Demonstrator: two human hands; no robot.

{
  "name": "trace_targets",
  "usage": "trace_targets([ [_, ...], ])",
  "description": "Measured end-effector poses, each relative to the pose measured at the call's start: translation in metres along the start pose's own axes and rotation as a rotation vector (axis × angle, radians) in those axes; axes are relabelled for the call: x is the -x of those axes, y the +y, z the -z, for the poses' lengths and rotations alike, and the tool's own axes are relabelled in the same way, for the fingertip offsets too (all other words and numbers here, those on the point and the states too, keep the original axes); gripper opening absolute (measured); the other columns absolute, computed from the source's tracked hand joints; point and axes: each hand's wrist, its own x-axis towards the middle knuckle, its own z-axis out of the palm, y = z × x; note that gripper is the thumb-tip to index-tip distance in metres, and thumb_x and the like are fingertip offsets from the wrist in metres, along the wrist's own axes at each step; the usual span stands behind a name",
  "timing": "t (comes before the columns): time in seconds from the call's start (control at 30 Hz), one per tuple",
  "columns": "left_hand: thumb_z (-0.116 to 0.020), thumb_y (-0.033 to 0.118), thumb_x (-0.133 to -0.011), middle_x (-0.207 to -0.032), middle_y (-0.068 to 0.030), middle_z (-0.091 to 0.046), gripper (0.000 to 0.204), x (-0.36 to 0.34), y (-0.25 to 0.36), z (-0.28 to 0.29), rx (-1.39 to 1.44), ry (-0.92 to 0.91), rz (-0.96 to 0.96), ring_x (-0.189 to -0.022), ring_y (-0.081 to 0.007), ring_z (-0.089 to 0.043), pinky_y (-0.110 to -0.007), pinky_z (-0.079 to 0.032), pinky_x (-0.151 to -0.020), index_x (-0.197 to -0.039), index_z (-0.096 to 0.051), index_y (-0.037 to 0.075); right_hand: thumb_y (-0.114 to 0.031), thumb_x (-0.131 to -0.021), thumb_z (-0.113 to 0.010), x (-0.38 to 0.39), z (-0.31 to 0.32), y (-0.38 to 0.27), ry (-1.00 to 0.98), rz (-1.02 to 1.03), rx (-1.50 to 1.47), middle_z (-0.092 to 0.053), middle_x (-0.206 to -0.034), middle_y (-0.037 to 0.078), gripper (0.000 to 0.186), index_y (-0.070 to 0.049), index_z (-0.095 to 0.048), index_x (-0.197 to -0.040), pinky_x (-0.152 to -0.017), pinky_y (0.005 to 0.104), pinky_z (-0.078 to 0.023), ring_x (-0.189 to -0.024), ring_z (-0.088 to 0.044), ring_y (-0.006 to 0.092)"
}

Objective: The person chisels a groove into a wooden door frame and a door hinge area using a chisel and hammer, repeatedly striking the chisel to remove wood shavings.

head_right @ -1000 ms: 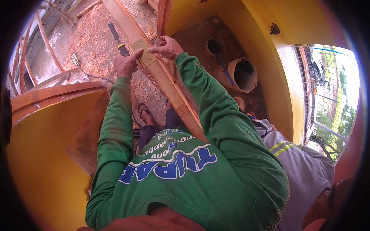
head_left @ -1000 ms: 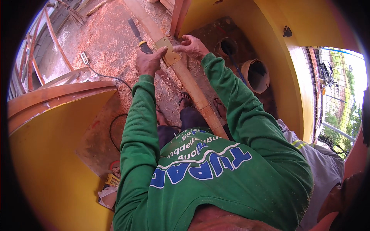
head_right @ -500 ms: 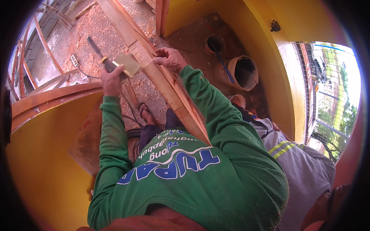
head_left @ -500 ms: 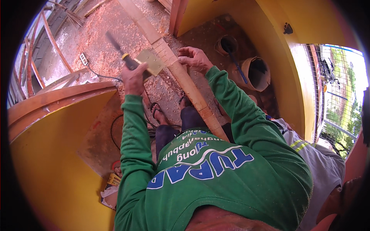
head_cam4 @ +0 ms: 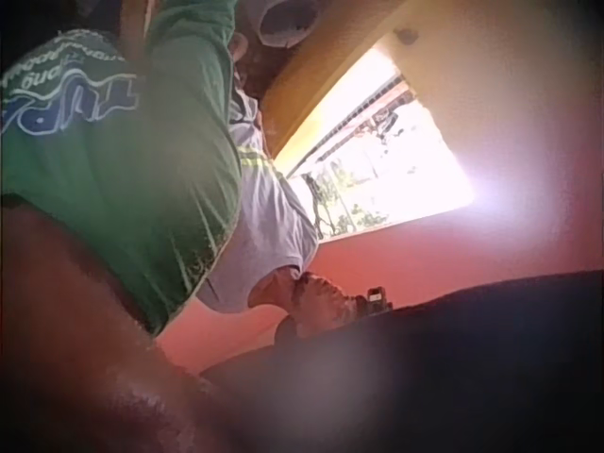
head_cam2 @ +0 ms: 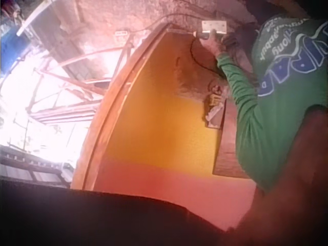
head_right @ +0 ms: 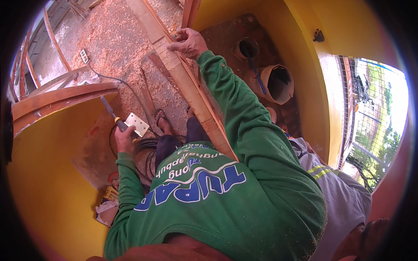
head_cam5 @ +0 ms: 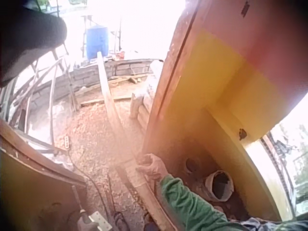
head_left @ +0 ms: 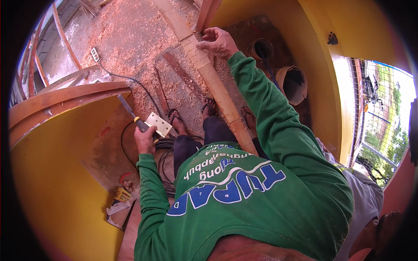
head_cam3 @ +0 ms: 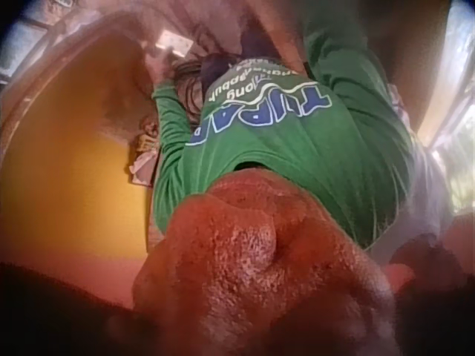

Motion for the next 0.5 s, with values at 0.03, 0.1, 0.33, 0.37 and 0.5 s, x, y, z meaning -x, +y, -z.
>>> trace_targets([
  [0.03,-0.065,0.001,-0.066,-0.075,-0.0033,-0.054,0.026,0.002,-0.001,-0.003,0.002,-0.017,0.013,-0.061,-0.0136,-0.055,-0.027,-0.049,-0.057,-0.086,-0.049,0.002,-0.033,-0.056,-0.08,0.001,-0.001,0.001,-0.001,0.003,0.002,-0.058,-0.097,0.012,0.072,0.005,-0.049,-0.109,-0.078,0.0281,-0.048,-0.088,-0.057,0.0185],
  [0.1,-0.065,0.0,-0.066,-0.076,-0.0036,-0.054,0.027,0.008,-0.001,-0.008,0.012,-0.044,0.002,-0.062,-0.0137,-0.056,-0.027,-0.049,-0.058,-0.087,-0.049,0.002,-0.024,-0.059,-0.079,0.01,0.0,0.004,-0.054,-0.071,-0.052,-0.057,-0.1,0.012,0.066,0.004,-0.048,-0.11,-0.081,0.0284,-0.046,-0.09,-0.056,0.0186],
  [0.33,-0.064,0.002,-0.07,-0.08,-0.0048,-0.058,0.028,0.034,0.078,-0.049,0.056,-0.282,-0.217,-0.066,-0.0116,-0.058,-0.025,-0.049,-0.06,-0.094,-0.049,0.001,-0.027,-0.056,-0.08,0.115,-0.009,-0.072,-0.205,0.072,0.129,-0.054,-0.102,0.008,0.071,-0.001,-0.047,-0.114,-0.076,0.0304,-0.046,-0.09,-0.053,0.0167],
  [0.37,-0.065,0.003,-0.072,-0.081,-0.0046,-0.058,0.028,0.041,0.093,-0.056,-0.058,-0.326,-0.321,-0.067,-0.0106,-0.057,-0.023,-0.049,-0.061,-0.095,-0.049,0.001,-0.025,-0.055,-0.08,0.13,-0.015,-0.082,-0.343,0.049,0.079,-0.054,-0.1,0.008,0.075,-0.001,-0.043,-0.116,-0.077,0.0297,-0.046,-0.091,-0.053,0.0156],
  [0.5,-0.067,0.013,-0.076,-0.078,-0.0021,-0.057,0.031,0.067,0.129,-0.097,-0.024,-0.527,-0.425,-0.063,-0.0079,-0.054,-0.021,-0.046,-0.058,-0.098,-0.048,0.001,-0.012,-0.052,-0.08,0.154,-0.036,-0.084,-0.37,0.034,-0.258,-0.053,-0.096,0.007,0.081,-0.003,-0.035,-0.118,-0.078,0.0288,-0.046,-0.089,-0.053,0.0136],
])
